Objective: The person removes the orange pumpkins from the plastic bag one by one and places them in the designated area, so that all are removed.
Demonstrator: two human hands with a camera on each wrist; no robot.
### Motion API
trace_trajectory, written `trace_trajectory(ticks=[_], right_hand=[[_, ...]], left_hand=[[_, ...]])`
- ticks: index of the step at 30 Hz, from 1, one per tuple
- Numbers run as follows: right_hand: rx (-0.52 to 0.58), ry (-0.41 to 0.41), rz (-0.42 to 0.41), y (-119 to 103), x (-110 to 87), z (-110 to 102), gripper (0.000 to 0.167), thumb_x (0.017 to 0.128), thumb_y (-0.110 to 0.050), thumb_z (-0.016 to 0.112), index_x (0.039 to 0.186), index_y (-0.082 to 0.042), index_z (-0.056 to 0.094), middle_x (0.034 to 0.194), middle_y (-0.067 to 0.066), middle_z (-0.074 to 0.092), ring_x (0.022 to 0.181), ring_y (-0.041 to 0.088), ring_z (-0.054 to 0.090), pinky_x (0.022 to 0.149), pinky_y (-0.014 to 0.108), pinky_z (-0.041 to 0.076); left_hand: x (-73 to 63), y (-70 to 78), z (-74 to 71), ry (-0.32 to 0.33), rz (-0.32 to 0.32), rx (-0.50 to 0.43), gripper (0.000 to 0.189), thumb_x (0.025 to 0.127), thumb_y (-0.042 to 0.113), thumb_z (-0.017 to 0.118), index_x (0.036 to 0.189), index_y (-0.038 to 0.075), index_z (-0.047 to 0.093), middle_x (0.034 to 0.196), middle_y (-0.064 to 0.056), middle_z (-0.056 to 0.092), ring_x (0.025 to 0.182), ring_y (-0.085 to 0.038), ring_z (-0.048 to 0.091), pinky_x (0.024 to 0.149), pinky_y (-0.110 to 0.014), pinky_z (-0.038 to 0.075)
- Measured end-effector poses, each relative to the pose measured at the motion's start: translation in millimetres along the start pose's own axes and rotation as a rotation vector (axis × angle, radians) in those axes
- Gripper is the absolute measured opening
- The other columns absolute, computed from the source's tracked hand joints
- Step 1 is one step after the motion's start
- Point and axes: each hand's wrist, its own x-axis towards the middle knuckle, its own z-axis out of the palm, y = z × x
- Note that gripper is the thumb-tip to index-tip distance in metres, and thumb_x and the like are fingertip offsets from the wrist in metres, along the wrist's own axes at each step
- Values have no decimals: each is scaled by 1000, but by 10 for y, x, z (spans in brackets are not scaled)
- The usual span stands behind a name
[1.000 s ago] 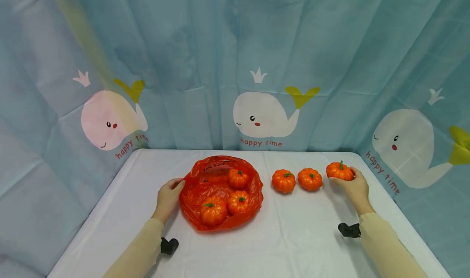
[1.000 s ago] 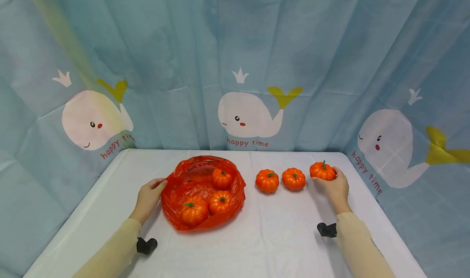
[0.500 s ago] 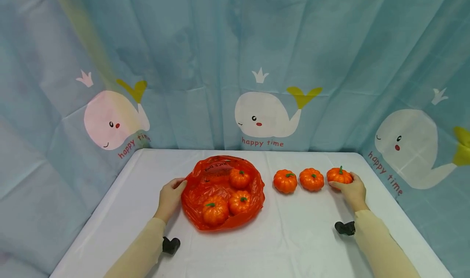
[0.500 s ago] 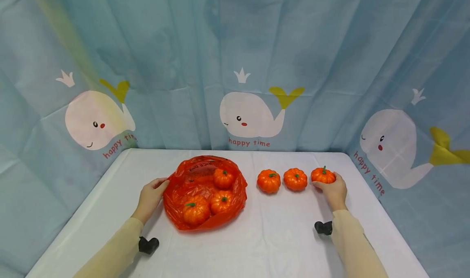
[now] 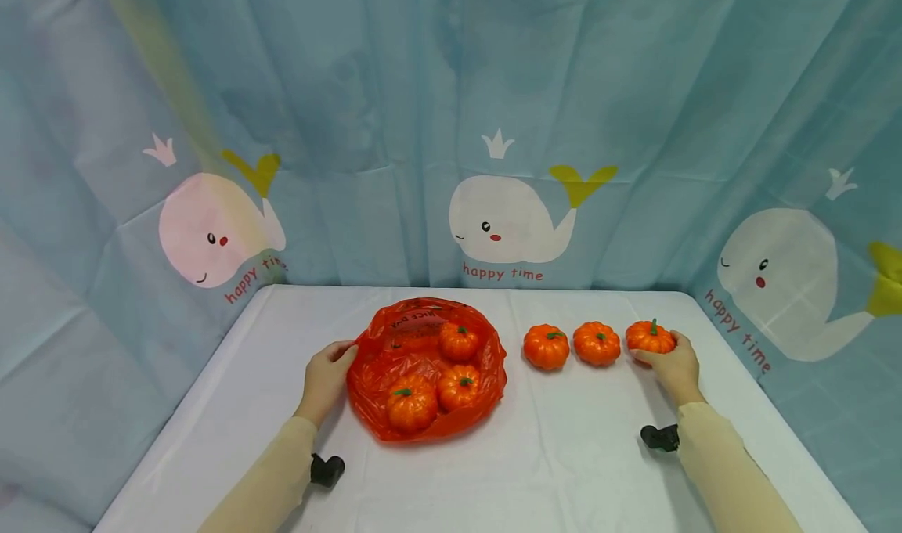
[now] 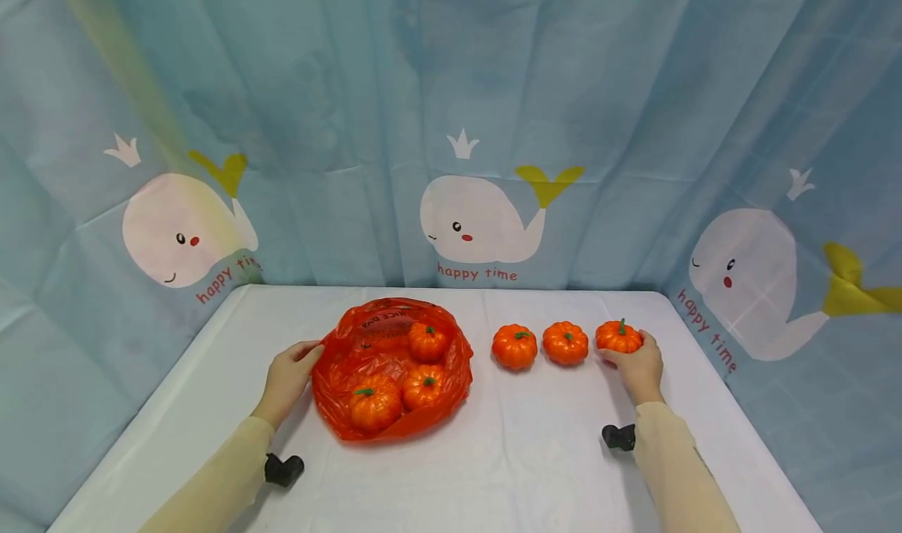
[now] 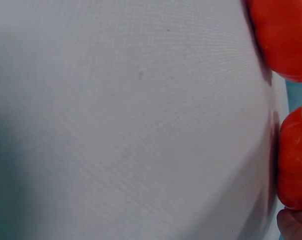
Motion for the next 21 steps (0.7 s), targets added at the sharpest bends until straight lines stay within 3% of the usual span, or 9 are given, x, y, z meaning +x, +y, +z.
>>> trace_trajectory(ticks=[6, 10, 16, 21], right_hand=[[18, -19, -23, -8, -87, -55, 99, 91, -22, 71, 156, 5, 2, 161, 34, 9, 148, 50, 17, 121, 59, 20], [32, 26, -67, -62, -250, -105, 96, 91, -22, 71, 158, 1, 6, 163, 31, 8, 149, 49, 14, 120, 61, 19], [120, 166, -244, -303, -618, -95, 85, 88, -10, 74, 157, -5, 24, 164, 22, 18, 148, 46, 23, 120, 59, 24], [204, 212, -399, -537, -870, -4, 79, 84, -4, 76, 152, -5, 36, 160, 15, 30, 147, 37, 30, 120, 53, 27]], left_hand=[[9, -22, 8, 7, -2, -3, 40, 103, 32, 51, 129, 4, 63, 132, -20, 63, 128, -34, 54, 109, -49, 44], [10, -17, 2, 3, -4, -1, 40, 103, 33, 52, 129, 4, 63, 132, -20, 63, 127, -34, 54, 109, -49, 44], [19, -13, -8, 5, 2, 3, 40, 103, 32, 52, 128, 4, 64, 130, -20, 64, 126, -33, 55, 108, -49, 44], [25, -14, 2, 1, 1, 2, 40, 103, 32, 51, 129, 4, 63, 131, -20, 64, 126, -33, 55, 108, -48, 44]])
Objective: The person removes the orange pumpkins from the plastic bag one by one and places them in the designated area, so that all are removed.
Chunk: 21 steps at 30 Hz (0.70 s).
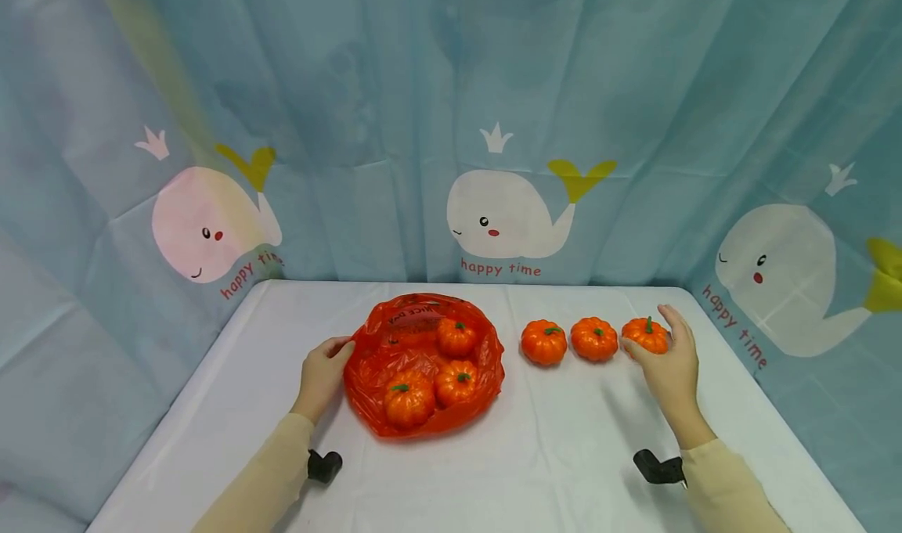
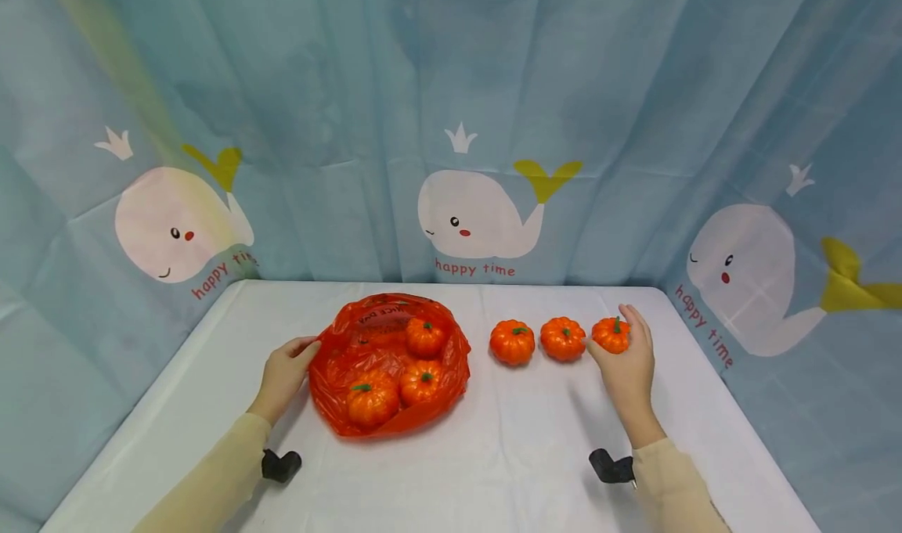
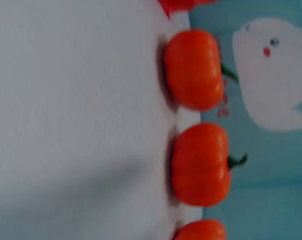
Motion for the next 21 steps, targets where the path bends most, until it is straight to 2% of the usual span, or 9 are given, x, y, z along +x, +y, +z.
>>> trace_trajectory(ticks=[4, 7, 11, 14, 21], right_hand=[[33, -20, -84, -175, -95, 127, 77, 81, 0, 78, 149, -4, 42, 157, 13, 37, 144, 32, 35, 120, 46, 30], [70, -79, -116, -273, -150, 229, 77, 81, 0, 79, 148, -3, 42, 155, 13, 39, 143, 31, 37, 119, 41, 32], [118, -175, -132, -367, -216, 372, 77, 81, -3, 79, 148, -1, 41, 154, 15, 40, 143, 31, 38, 118, 46, 32], [114, -234, -133, -423, -271, 485, 75, 82, -6, 80, 147, -1, 42, 153, 16, 41, 143, 32, 38, 117, 52, 32], [170, -369, -135, -593, -383, 722, 75, 82, -7, 80, 147, -2, 42, 152, 17, 41, 143, 34, 39, 117, 51, 33]], left_hand=[[-4, -3, -2, 2, 3, 4, 40, 103, 33, 51, 129, 4, 63, 131, -20, 64, 126, -33, 55, 108, -49, 44], [-9, -1, -1, 5, 8, 4, 41, 103, 33, 51, 129, 4, 63, 131, -20, 64, 126, -33, 55, 108, -49, 44], [-11, 1, 2, 6, 9, 2, 40, 103, 32, 51, 129, 4, 63, 131, -20, 64, 127, -33, 55, 109, -49, 44], [-11, 0, -1, 5, 9, 3, 41, 102, 32, 51, 129, 4, 63, 131, -21, 64, 127, -34, 55, 109, -49, 44], [-11, -2, -6, 3, 3, 2, 40, 102, 31, 51, 129, 4, 63, 131, -21, 64, 127, -34, 55, 109, -50, 43]])
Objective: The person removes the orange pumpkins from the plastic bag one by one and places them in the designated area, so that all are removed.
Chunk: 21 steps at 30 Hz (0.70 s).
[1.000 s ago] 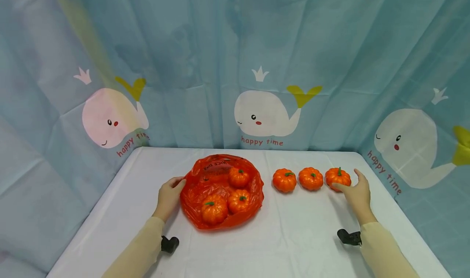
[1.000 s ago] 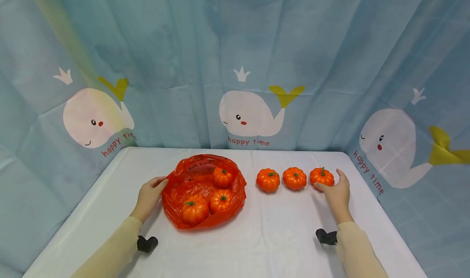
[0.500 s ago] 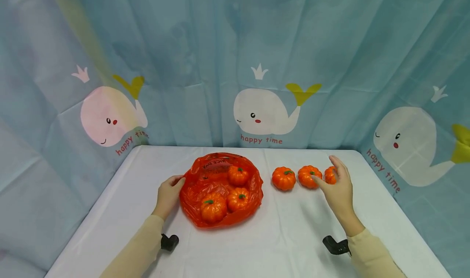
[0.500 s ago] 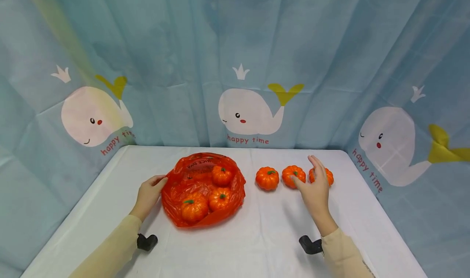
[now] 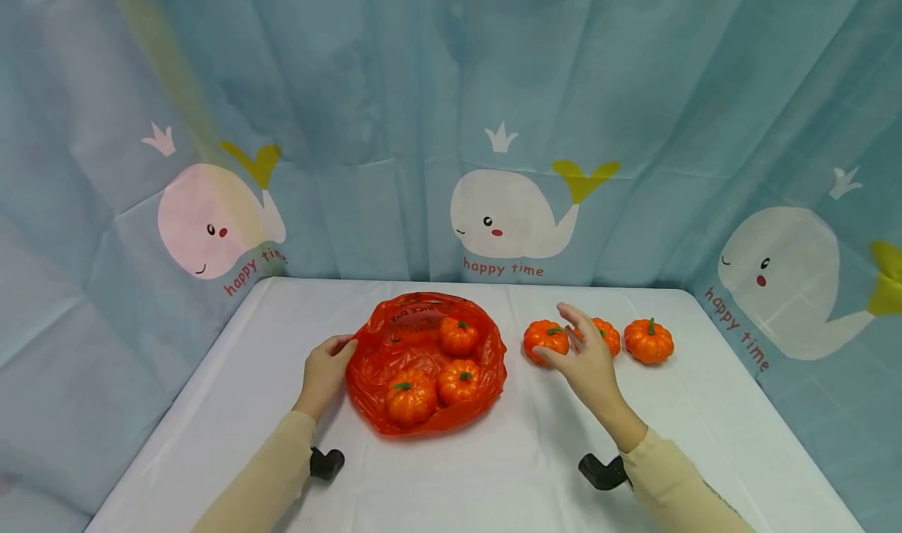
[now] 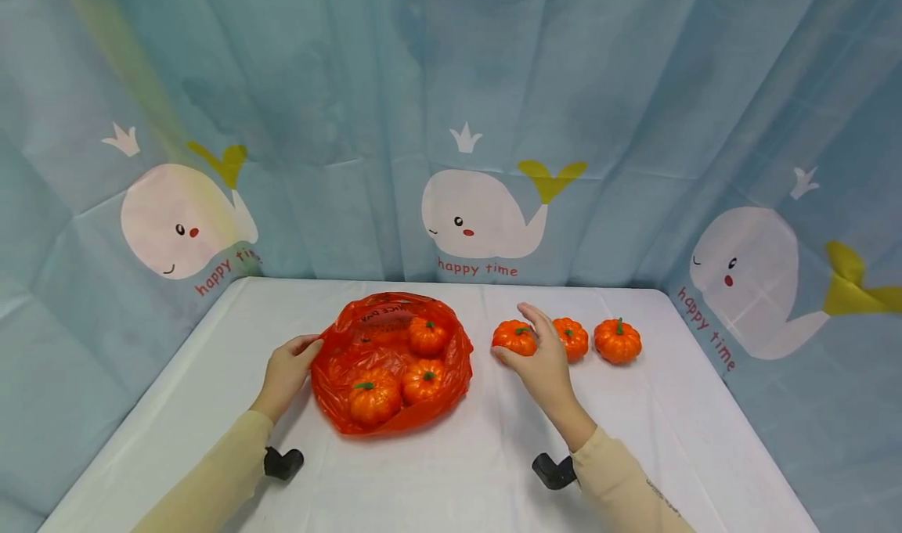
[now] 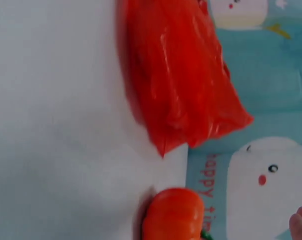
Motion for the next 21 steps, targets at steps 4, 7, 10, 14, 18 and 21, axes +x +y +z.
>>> trace_trajectory(ticks=[4, 7, 10, 14, 18, 21], right_hand=[[4, -46, -5, -100, -5, 152, 77, 80, -13, 83, 146, -6, 45, 151, 13, 44, 142, 31, 41, 117, 50, 35], [-20, -112, -27, -169, -15, 274, 77, 79, -14, 84, 146, -10, 46, 152, 10, 45, 142, 32, 41, 115, 52, 38], [-13, -199, -67, -223, -16, 390, 77, 78, -12, 84, 145, -11, 47, 153, 9, 44, 143, 33, 41, 113, 53, 39], [7, -291, -115, -274, 0, 515, 76, 78, -14, 85, 145, -13, 49, 154, 8, 44, 144, 31, 41, 112, 52, 40], [-4, -361, -114, -332, 24, 608, 74, 78, -19, 85, 143, -16, 51, 154, 6, 44, 143, 29, 41, 112, 51, 42], [7, -440, -97, -380, 47, 677, 73, 78, -19, 85, 143, -18, 52, 153, 4, 46, 142, 28, 43, 112, 50, 41]], left_hand=[[9, 1, 6, 3, -2, 3, 40, 102, 31, 52, 128, 4, 64, 131, -20, 64, 128, -34, 54, 109, -50, 43], [2, 3, 5, -1, -4, 5, 40, 102, 31, 51, 129, 4, 63, 131, -20, 63, 128, -34, 54, 109, -50, 43], [-6, 10, 1, -6, -6, 1, 40, 103, 31, 51, 130, 4, 63, 132, -20, 63, 128, -35, 54, 109, -50, 43], [-6, 18, -3, -5, -5, -8, 41, 103, 32, 51, 130, 4, 63, 132, -20, 63, 129, -34, 54, 109, -50, 43], [-3, 16, -1, -5, -3, -11, 41, 102, 32, 52, 129, 3, 63, 132, -21, 63, 128, -34, 54, 109, -50, 44], [-6, 8, -5, -8, -7, -5, 41, 103, 32, 51, 129, 3, 63, 132, -21, 63, 128, -34, 54, 109, -50, 43]])
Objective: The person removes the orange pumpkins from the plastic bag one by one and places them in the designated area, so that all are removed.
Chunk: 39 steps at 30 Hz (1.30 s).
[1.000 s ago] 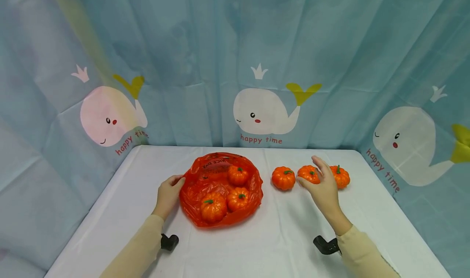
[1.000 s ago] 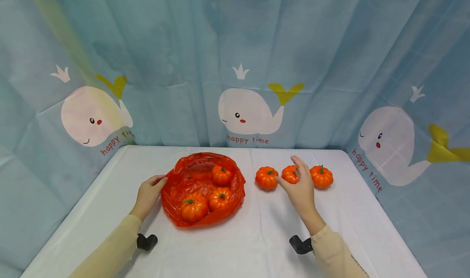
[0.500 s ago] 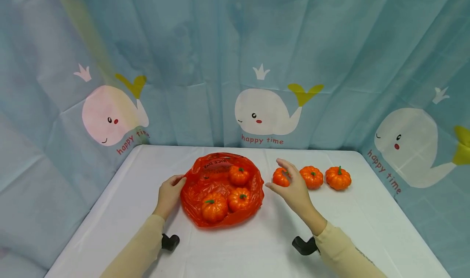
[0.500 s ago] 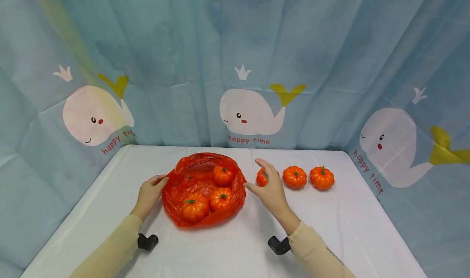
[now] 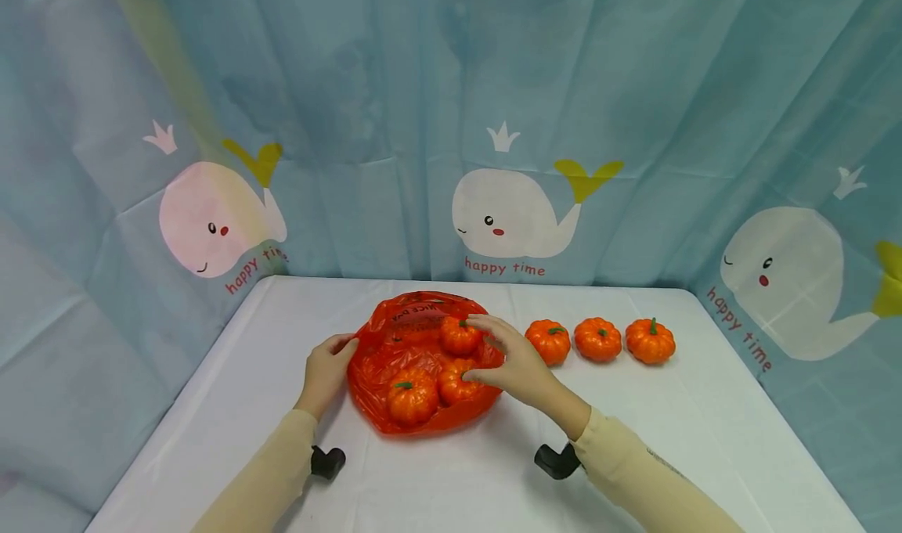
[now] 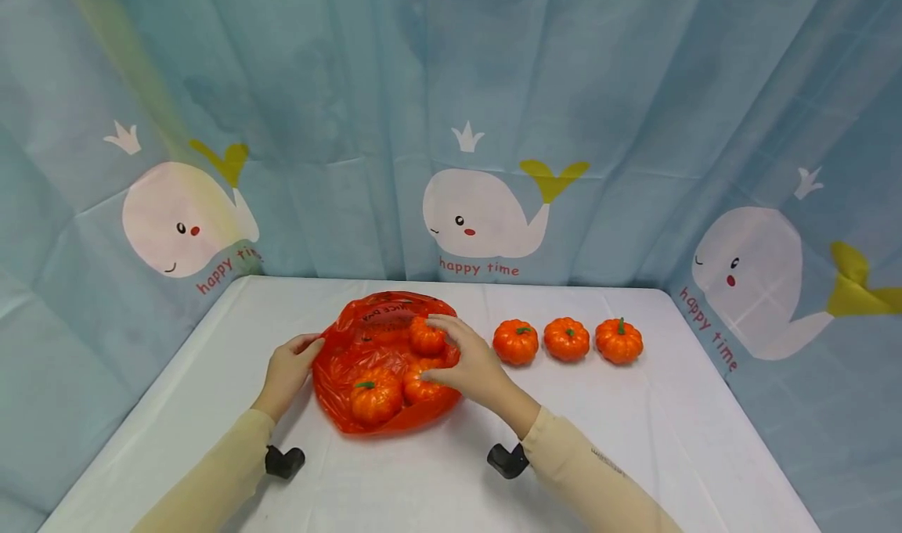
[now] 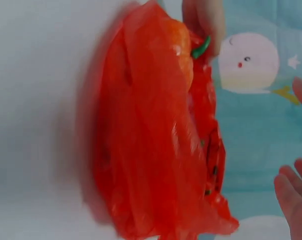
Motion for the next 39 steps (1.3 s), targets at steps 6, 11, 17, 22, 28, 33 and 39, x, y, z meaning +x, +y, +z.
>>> trace_trajectory(ticks=[6, 11, 17, 22, 28, 33, 39], right_hand=[[14, -156, -15, -54, 92, 138, 72, 78, -16, 85, 142, -15, 52, 151, 3, 47, 140, 26, 45, 114, 47, 40], [10, -195, 24, -73, 180, 223, 73, 78, -17, 85, 143, -16, 52, 150, 2, 48, 139, 27, 46, 113, 50, 41], [-36, -250, 37, -76, 275, 343, 72, 79, -12, 84, 143, -15, 51, 147, 5, 51, 136, 28, 49, 111, 51, 44], [-82, -319, 72, -81, 339, 430, 70, 78, -14, 84, 141, -20, 54, 146, 1, 53, 138, 28, 46, 108, 51, 47], [-134, -381, 118, -69, 403, 515, 69, 77, -19, 86, 138, -27, 56, 145, -2, 53, 138, 25, 46, 102, 42, 53], [-175, -427, 124, -56, 473, 554, 70, 77, -19, 86, 139, -25, 56, 145, 0, 54, 136, 25, 47, 101, 37, 53], [-220, -481, 168, -51, 551, 569, 71, 76, -18, 86, 140, -21, 55, 145, 3, 53, 134, 26, 47, 93, 37, 57]], left_hand=[[3, -1, -1, 3, -1, 8, 41, 102, 33, 51, 129, 4, 63, 132, -20, 63, 127, -34, 54, 109, -49, 43], [8, 4, 16, 12, -3, 12, 40, 102, 32, 53, 127, 3, 64, 130, -21, 64, 126, -34, 55, 108, -49, 44], [10, 6, 14, 15, -6, 11, 40, 102, 32, 53, 128, 3, 64, 130, -21, 64, 127, -34, 55, 109, -50, 44], [4, 6, 18, 15, -7, 6, 41, 102, 33, 53, 128, 4, 64, 131, -21, 64, 127, -35, 55, 109, -50, 44], [-12, 9, 19, 15, -3, 9, 41, 102, 32, 52, 128, 3, 64, 130, -21, 64, 126, -36, 55, 109, -51, 44], [-8, 7, 20, 6, -10, 1, 41, 102, 32, 52, 128, 3, 63, 130, -21, 64, 127, -35, 54, 109, -51, 43], [12, 1, 25, 1, -7, -2, 41, 102, 33, 51, 129, 4, 63, 132, -20, 63, 128, -35, 53, 110, -51, 43]])
